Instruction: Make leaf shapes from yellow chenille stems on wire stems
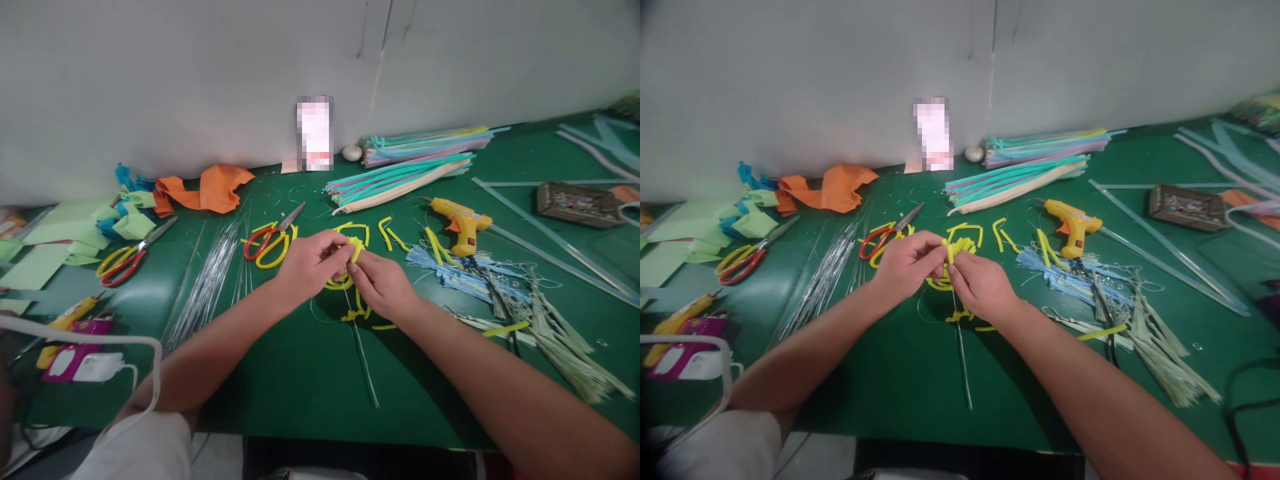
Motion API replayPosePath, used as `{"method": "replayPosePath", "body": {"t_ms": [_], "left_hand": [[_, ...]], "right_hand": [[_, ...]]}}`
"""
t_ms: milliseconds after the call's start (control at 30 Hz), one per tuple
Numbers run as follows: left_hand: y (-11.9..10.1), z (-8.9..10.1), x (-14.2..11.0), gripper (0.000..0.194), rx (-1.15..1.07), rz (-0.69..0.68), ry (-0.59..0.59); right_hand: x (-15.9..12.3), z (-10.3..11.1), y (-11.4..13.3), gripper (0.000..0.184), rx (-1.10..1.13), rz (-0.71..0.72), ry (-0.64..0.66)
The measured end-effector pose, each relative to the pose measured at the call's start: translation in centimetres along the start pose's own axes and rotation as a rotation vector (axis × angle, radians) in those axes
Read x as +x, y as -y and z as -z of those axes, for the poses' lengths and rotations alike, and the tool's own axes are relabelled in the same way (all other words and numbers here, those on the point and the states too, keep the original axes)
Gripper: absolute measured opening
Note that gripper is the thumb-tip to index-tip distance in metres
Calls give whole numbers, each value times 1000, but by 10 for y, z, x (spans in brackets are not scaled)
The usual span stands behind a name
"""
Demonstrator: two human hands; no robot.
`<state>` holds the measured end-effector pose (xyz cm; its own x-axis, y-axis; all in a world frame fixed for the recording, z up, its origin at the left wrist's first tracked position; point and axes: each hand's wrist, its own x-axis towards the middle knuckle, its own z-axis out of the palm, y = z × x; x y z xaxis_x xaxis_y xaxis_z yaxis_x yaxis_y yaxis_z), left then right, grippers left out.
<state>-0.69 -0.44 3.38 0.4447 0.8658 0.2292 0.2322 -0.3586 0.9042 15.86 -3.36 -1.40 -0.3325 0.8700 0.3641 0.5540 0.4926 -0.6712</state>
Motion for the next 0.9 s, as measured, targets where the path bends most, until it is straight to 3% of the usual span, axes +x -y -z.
{"method": "replayPosePath", "body": {"t_ms": [267,533,700,800,900], "left_hand": [[-6,0,-2,14,177,-93,-35],[-7,-2,-2,11,210,-112,-81],[-5,2,1,9,287,-241,-145],[-4,4,2,11,287,-300,-176],[-3,4,0,10,241,-267,-183]], "right_hand": [[-1,0,-1,30,55,27,-29],[0,0,0,29,-21,69,-28],[0,-1,0,29,-49,63,-27],[0,0,-1,29,-75,31,-12],[-2,2,-2,34,-79,-52,81]]}}
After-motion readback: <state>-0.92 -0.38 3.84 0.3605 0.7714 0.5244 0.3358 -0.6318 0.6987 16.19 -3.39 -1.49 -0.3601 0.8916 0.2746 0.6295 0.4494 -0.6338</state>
